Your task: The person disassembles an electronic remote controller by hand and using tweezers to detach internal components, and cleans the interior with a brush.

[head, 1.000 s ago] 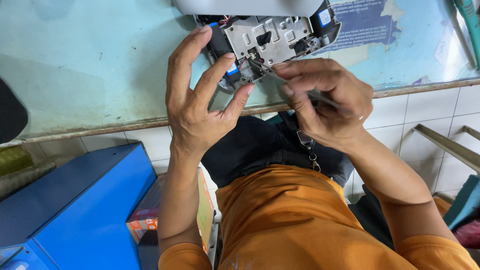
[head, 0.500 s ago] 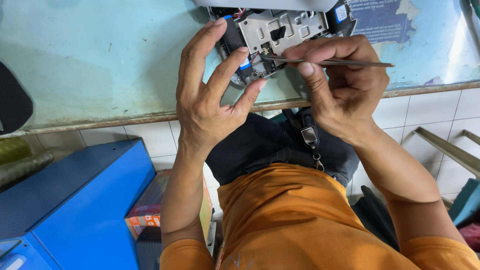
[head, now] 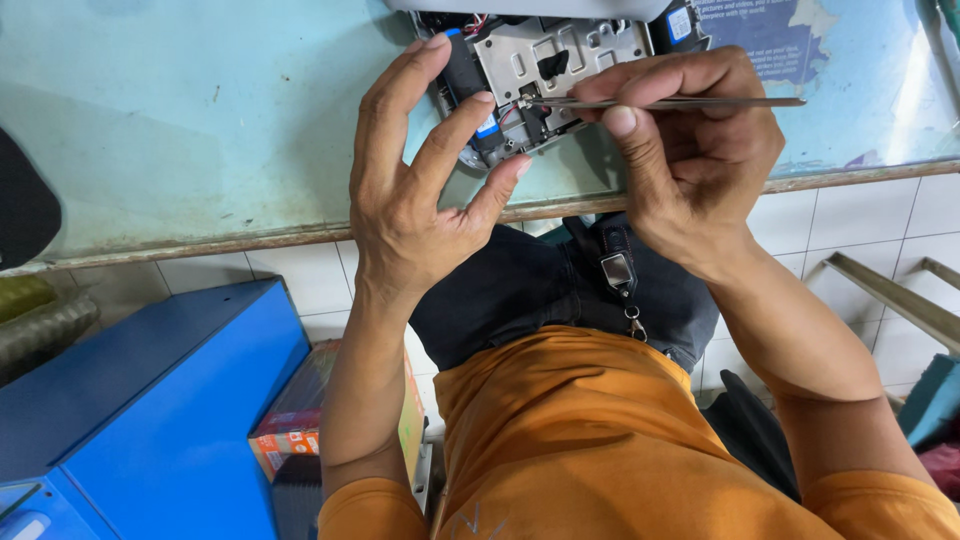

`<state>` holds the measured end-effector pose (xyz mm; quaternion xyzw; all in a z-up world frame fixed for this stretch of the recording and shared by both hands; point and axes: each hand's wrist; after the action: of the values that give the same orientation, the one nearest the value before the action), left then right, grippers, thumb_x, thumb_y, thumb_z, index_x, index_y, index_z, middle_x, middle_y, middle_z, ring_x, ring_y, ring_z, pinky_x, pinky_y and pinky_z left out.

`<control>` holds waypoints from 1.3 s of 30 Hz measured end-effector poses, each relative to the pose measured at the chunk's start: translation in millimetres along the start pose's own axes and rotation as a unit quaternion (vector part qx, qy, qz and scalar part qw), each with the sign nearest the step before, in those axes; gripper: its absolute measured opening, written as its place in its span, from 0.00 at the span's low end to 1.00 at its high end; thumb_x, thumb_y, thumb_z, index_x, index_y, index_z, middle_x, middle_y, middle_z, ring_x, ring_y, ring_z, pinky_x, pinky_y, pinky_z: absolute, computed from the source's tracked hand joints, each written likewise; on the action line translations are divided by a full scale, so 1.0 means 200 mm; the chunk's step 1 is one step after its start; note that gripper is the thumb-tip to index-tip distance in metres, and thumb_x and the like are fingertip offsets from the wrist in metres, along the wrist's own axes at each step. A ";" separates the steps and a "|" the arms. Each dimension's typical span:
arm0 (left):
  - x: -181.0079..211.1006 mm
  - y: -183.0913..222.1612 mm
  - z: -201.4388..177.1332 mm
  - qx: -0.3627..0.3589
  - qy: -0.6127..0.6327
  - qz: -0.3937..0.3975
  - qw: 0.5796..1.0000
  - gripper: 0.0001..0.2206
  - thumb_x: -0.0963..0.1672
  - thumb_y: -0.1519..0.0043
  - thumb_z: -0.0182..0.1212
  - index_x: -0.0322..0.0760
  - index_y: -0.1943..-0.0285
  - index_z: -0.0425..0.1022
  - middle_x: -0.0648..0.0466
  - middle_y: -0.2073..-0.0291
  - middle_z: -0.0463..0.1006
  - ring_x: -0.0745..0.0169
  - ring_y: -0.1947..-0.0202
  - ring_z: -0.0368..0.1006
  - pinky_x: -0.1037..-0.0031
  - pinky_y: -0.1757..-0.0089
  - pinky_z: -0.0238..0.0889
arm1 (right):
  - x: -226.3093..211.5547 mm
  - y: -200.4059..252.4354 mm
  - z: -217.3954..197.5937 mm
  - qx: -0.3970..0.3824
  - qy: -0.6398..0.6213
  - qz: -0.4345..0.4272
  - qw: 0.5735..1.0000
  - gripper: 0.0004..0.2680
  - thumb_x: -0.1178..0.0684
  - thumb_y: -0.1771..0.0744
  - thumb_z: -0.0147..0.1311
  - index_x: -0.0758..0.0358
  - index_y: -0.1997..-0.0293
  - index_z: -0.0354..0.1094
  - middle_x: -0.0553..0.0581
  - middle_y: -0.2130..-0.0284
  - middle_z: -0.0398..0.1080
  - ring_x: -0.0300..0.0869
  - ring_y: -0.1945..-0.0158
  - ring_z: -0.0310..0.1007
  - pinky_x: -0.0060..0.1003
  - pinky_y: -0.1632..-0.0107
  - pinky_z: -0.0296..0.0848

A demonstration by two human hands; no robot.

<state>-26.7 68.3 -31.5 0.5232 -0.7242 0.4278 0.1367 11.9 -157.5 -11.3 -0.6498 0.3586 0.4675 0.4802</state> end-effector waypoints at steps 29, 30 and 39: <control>0.00 0.00 0.00 -0.002 -0.004 0.004 1.000 0.24 0.44 0.41 0.85 0.39 0.40 0.77 0.45 0.32 0.65 0.41 0.30 0.64 0.59 0.35 0.66 | 0.00 0.01 0.01 -0.011 0.054 -0.027 0.998 0.06 0.64 0.23 0.52 0.70 0.49 0.55 0.66 0.54 0.74 0.41 0.50 0.78 0.28 0.47 0.78; -0.01 0.00 0.00 -0.003 -0.003 0.004 1.000 0.24 0.44 0.41 0.85 0.38 0.39 0.77 0.44 0.32 0.65 0.41 0.30 0.64 0.58 0.34 0.66 | 0.00 0.01 0.01 -0.011 0.064 -0.023 0.998 0.06 0.64 0.24 0.52 0.70 0.49 0.55 0.67 0.54 0.74 0.41 0.51 0.78 0.28 0.49 0.78; -0.02 0.01 0.00 -0.006 -0.001 0.004 1.000 0.24 0.44 0.41 0.85 0.38 0.39 0.77 0.44 0.32 0.64 0.41 0.29 0.63 0.56 0.32 0.66 | 0.00 0.02 0.01 -0.011 0.089 -0.025 0.996 0.06 0.63 0.23 0.52 0.71 0.48 0.55 0.67 0.54 0.74 0.41 0.52 0.78 0.26 0.50 0.78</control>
<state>-27.3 70.4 -35.2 0.5202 -0.7289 0.4234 0.1372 8.3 -156.8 -12.3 -0.7031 0.3782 0.3993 0.4508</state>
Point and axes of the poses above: each hand's wrist, its own y-axis away from the middle knuckle, its own z-axis out of the palm, x = y × z
